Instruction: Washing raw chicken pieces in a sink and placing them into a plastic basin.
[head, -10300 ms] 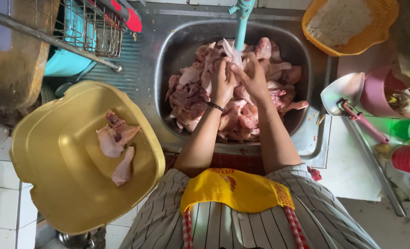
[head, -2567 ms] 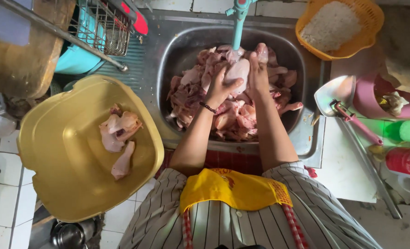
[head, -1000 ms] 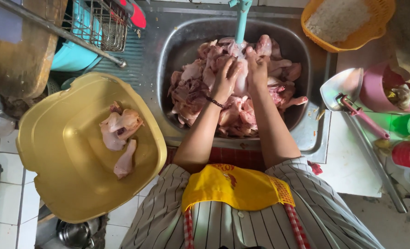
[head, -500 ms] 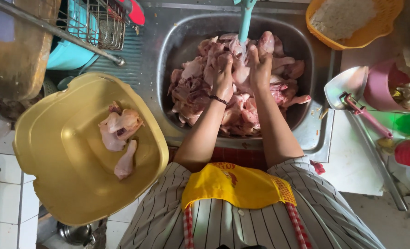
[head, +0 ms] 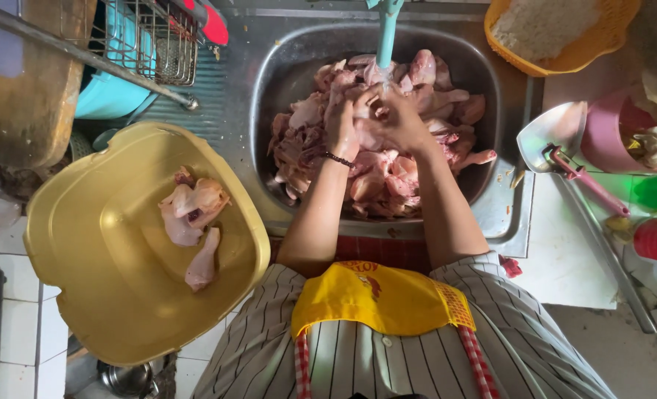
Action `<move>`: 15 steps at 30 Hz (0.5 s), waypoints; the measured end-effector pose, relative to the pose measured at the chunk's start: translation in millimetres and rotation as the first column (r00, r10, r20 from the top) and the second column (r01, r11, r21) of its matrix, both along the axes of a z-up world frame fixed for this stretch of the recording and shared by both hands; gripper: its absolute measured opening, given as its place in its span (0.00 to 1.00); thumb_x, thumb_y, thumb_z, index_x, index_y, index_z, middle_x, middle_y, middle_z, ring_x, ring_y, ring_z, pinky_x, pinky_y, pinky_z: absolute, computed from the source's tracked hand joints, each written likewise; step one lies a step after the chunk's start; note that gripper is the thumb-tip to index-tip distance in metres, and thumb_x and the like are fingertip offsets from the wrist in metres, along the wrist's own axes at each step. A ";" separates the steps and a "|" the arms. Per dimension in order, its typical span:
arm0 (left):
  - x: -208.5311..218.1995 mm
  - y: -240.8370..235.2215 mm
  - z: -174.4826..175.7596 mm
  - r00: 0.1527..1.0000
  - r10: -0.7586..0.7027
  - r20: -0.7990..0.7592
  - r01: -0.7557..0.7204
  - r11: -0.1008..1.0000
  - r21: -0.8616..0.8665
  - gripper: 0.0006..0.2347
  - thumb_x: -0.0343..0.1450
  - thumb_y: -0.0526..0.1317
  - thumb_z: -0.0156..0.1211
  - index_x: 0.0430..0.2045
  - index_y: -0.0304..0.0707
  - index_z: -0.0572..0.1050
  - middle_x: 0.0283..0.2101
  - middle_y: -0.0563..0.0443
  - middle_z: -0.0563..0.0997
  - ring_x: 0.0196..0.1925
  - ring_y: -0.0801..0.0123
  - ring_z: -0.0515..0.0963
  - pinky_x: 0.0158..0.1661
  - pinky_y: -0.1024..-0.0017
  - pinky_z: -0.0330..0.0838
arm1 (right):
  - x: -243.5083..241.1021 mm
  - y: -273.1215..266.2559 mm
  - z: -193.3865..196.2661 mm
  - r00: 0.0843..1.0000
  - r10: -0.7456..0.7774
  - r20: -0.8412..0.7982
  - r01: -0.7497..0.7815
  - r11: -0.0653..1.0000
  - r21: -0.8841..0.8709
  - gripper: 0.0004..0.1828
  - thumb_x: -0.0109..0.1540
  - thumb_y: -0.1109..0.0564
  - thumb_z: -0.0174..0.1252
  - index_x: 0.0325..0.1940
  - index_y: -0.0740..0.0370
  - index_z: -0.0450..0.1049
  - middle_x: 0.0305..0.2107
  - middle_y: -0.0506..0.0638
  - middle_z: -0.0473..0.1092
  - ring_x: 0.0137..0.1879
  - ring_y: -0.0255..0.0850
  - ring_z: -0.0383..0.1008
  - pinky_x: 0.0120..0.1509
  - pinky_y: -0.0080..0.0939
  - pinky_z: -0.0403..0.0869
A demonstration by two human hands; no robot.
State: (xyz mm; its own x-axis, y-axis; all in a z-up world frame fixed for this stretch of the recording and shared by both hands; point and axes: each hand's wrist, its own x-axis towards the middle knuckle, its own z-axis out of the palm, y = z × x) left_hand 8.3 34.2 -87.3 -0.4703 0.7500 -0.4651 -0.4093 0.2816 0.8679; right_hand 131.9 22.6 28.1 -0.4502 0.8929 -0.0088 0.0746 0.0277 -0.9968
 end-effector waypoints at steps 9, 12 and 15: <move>-15.1 -35.8 174.8 0.997 -0.066 0.037 0.055 0.967 0.249 0.09 0.69 0.41 0.54 0.16 0.48 0.74 0.25 0.58 0.69 0.31 0.73 0.69 0.40 0.75 0.66 | -4.4 9.5 5.5 0.907 -0.341 0.247 0.175 0.840 0.514 0.15 0.65 0.51 0.70 0.34 0.60 0.72 0.24 0.55 0.71 0.31 0.54 0.77 0.36 0.47 0.75; -16.0 -17.7 90.6 0.997 -0.045 0.063 0.030 0.974 0.226 0.10 0.66 0.41 0.50 0.12 0.48 0.70 0.22 0.55 0.68 0.29 0.71 0.69 0.36 0.73 0.64 | -13.4 13.3 -26.0 0.821 -0.328 0.468 -0.055 0.770 0.635 0.08 0.60 0.53 0.70 0.41 0.47 0.78 0.27 0.45 0.75 0.37 0.49 0.79 0.44 0.49 0.77; -17.7 -5.6 28.2 0.904 -0.112 -0.412 0.204 0.961 0.186 0.11 0.77 0.42 0.51 0.44 0.36 0.79 0.56 0.35 0.77 0.66 0.49 0.69 0.73 0.53 0.40 | -25.6 5.7 8.6 0.580 -0.420 0.698 -0.096 0.816 0.570 0.08 0.59 0.65 0.58 0.40 0.66 0.79 0.27 0.67 0.77 0.36 0.65 0.80 0.45 0.63 0.78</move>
